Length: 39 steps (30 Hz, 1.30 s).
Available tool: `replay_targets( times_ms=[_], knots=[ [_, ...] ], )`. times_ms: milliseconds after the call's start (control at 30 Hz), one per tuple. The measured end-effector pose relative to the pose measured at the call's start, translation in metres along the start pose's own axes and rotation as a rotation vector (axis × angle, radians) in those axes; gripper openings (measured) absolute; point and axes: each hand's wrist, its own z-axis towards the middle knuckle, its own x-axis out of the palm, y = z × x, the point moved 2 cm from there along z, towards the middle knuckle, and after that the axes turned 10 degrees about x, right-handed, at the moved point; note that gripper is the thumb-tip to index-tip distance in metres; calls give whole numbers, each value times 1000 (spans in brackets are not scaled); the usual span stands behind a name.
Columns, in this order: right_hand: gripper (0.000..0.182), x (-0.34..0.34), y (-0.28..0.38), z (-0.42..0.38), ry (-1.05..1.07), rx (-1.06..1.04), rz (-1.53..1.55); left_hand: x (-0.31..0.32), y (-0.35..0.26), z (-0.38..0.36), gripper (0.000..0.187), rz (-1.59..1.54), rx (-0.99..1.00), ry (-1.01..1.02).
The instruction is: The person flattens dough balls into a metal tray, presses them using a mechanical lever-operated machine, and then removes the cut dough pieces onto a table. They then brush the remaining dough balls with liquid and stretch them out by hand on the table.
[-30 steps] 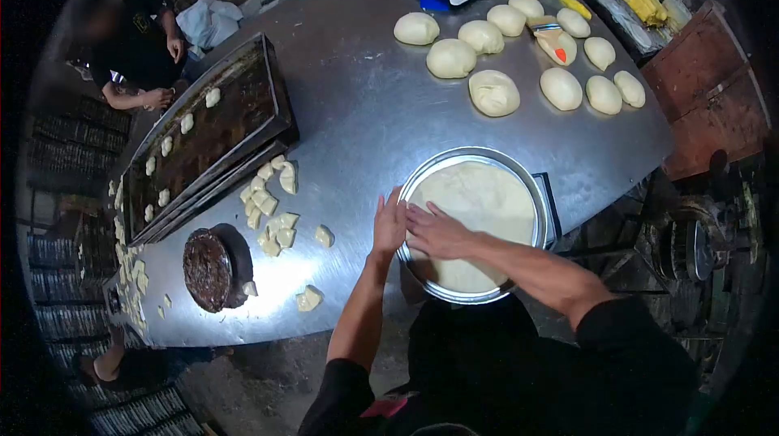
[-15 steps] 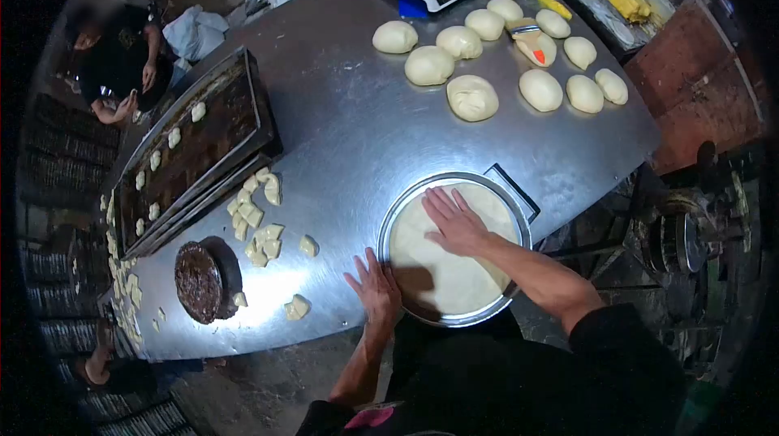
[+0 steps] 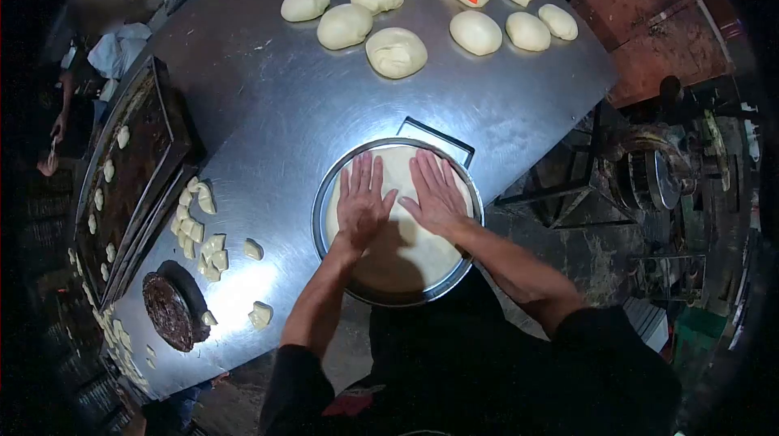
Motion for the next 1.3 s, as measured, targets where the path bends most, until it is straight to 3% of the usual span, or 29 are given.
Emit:
replay_targets(
  times_ms=[67, 100, 133, 200, 267, 333, 367, 400, 433, 467, 533, 600, 700, 767, 800, 867, 900, 933, 1000, 1033, 1067, 1100, 1133, 1200, 1267, 1300],
  knots=[
    [73, -5, -2, -1, 49, -7, 3, -7, -2, 5, 66, 66, -41, 110],
    [74, -8, -2, 6, 128, 34, 51, -10, 2, 15, 64, 184, 146, 98],
    [74, -9, -1, 16, 201, 60, 97, -7, 11, 13, 64, 188, 143, 97],
    [72, -1, -15, 12, 76, 67, 85, 5, 27, 9, 65, 12, 164, 101],
    [68, -3, -10, 15, 15, -66, -69, 6, 16, -3, 68, 86, 116, 104],
    [64, -6, -15, 45, 265, -124, 119, -1, 13, -12, 68, 57, -126, 16],
    [64, -16, -9, 44, 256, -42, 200, -1, 12, -24, 66, 72, -168, -10],
    [64, -25, -2, 41, 228, 35, 278, -5, 10, -30, 66, 84, -272, 124],
    [66, -10, -2, 31, 138, 102, 106, -14, 13, -16, 66, 74, -185, 82],
    [70, -7, 1, 14, 72, -22, -22, -16, 7, -17, 67, 42, -108, 68],
    [73, 1, 2, 17, 97, -7, 15, -3, 14, -1, 67, 61, 130, 151],
    [74, -6, -10, 13, 110, -22, 43, 1, 17, -6, 67, 34, -27, 96],
    [68, -9, -16, 18, 113, -141, 13, -8, 2, -25, 64, 34, -68, 46],
    [67, -8, -5, 27, 131, -73, 38, -14, 1, -22, 63, 19, -236, 199],
    [67, -9, -4, 29, 169, -13, 64, -14, 3, -10, 63, 19, -214, 196],
    [66, -4, -15, 5, 74, 48, 29, -15, 0, 21, 62, -12, 227, 28],
    [64, 2, -17, -15, -11, 101, 5, -3, 6, 29, 62, -99, 277, 81],
    [63, -2, -18, -20, -105, 149, -27, -2, 10, 26, 64, -124, 262, 81],
    [61, -10, -29, -3, -72, 149, -42, 3, 0, 14, 64, -33, 135, 42],
    [61, -12, -32, 6, 52, 72, 50, 3, -10, -5, 64, -37, 138, 69],
    [60, -21, -30, 17, 152, -21, 133, 2, -13, -14, 65, -20, 17, 45],
    [60, -33, -27, 22, 204, 63, 273, -1, -11, -14, 67, 5, -98, -4],
    [65, -21, -33, 19, 87, 84, 135, 3, -8, -23, 65, 40, -150, 73],
    [73, -14, -34, -9, 24, 6, -66, -15, -22, 3, 65, 67, -51, 111],
    [81, -13, -37, -10, 65, 36, -105, 8, -15, 28, 66, 150, 255, 109],
    [80, -11, -47, -13, 75, 23, -72, 10, -9, 27, 65, -95, 119, 177]
  ],
)
